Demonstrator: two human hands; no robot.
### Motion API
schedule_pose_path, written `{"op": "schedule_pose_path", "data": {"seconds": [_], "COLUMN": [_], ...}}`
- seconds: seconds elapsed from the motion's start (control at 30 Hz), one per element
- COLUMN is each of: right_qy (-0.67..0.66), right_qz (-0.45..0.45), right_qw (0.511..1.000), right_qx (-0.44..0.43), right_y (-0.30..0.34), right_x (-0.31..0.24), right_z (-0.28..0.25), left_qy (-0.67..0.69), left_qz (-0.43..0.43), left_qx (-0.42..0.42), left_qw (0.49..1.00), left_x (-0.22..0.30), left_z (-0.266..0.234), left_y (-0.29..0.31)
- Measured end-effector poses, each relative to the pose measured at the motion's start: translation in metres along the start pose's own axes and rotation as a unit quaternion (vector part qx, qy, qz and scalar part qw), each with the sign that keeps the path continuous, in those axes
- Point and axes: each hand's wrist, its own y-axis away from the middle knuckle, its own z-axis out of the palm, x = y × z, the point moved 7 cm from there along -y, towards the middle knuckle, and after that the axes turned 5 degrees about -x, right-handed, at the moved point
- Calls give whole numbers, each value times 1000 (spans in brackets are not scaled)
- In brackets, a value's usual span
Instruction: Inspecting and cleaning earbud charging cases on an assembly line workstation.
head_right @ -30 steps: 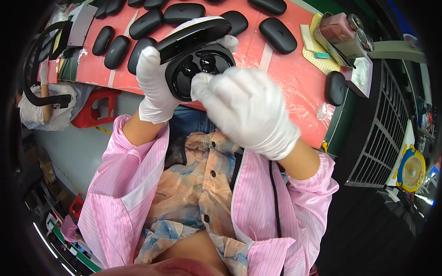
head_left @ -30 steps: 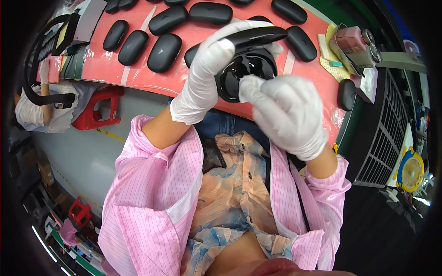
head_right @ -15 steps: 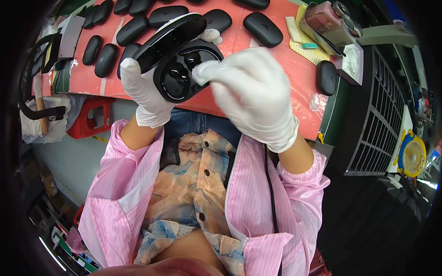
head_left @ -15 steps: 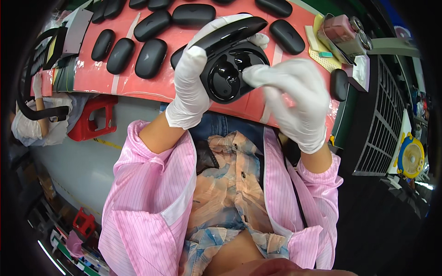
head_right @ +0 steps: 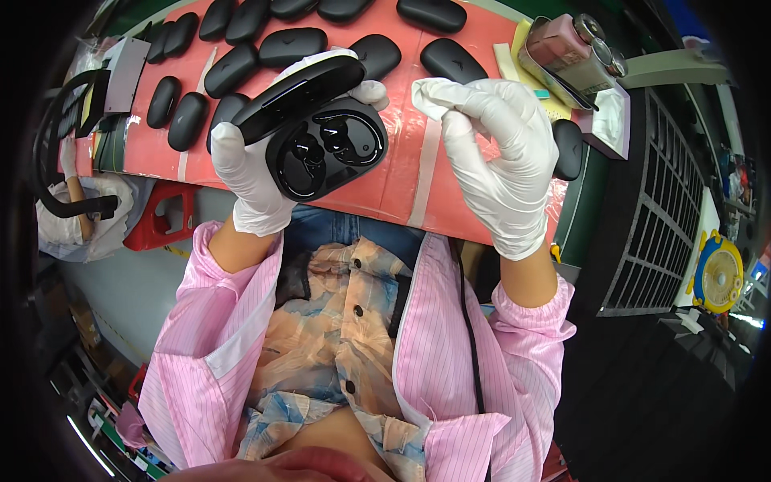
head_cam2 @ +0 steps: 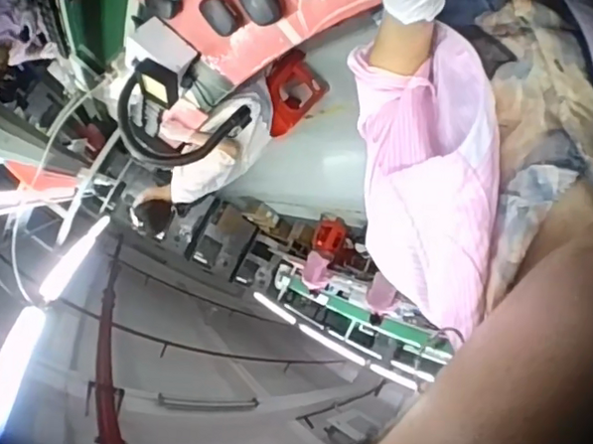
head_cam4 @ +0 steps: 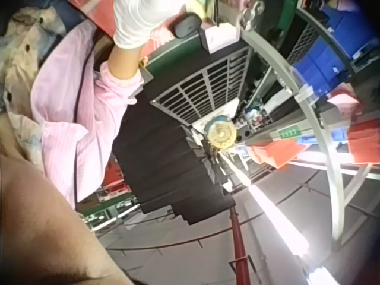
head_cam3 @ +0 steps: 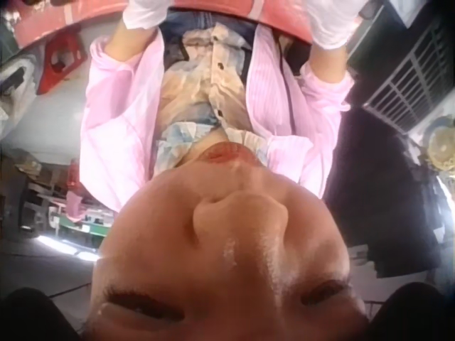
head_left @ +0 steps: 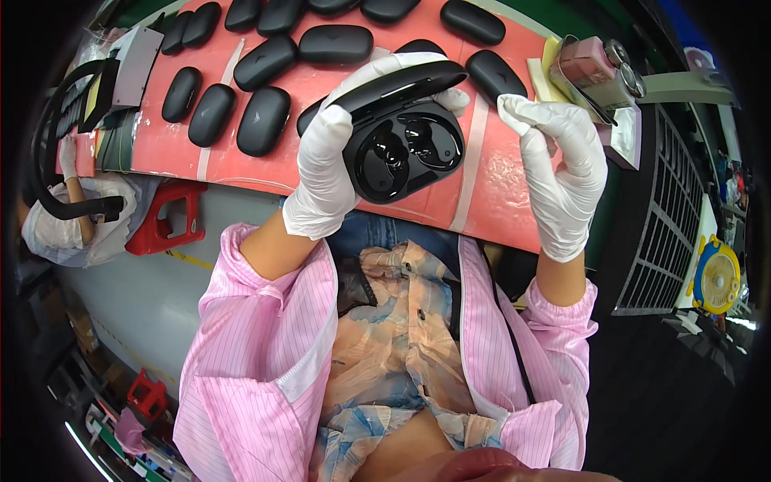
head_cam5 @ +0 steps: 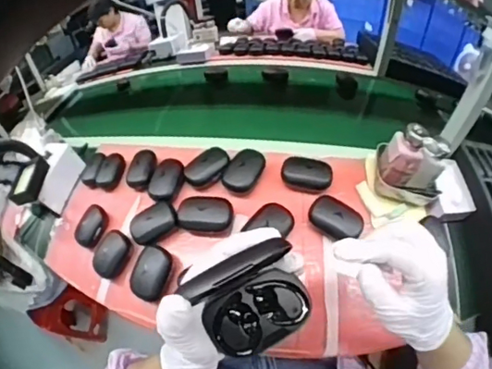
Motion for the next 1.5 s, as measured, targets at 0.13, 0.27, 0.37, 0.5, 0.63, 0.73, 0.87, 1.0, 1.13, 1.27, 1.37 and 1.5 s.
{"op": "schedule_pose_path", "data": {"seconds": [0.13, 0.27, 0.37, 0.5, 0.63, 0.73, 0.87, 1.0, 1.13, 1.27, 1.37, 1.5], "right_qy": [38, -16, 47, 251, 181, 176, 162, 116, 207, 208, 169, 11], "right_qz": [-1, -93, -86, -138, -146, -59, 145, 195, 130, 133, 130, 235], "right_qw": [999, 995, 980, 945, 970, 982, 976, 973, 968, 969, 976, 972], "right_qx": [15, -30, -175, -158, -74, -48, -6, 41, 61, -7, 43, -24], "right_y": [8, 12, 14, 15, 8, 34, 85, 83, 58, 58, 59, 53], "right_x": [4, -18, -31, -26, -14, 8, 63, 69, 71, 96, 90, 68], "right_z": [-1, 12, 30, 34, 13, -6, -9, -4, 2, 15, 5, -20], "left_qy": [13, 14, -51, -80, 7, 0, 53, 11, 6, 19, 17, 15], "left_qz": [-3, -9, -37, -56, -53, -54, -75, -97, -91, -82, -73, -77], "left_qx": [-9, 4, 10, 13, 23, 1, 41, -3, -13, -8, -10, -21], "left_qw": [1000, 1000, 998, 995, 998, 999, 995, 995, 996, 996, 997, 997], "left_x": [-6, -8, -5, -16, -21, -26, -49, -69, -72, -70, -68, -68], "left_z": [1, 2, 1, -1, 4, 1, -8, -17, -16, -16, -16, -16], "left_y": [-4, -3, -1, 4, 9, 9, 31, 40, 35, 34, 33, 34]}}
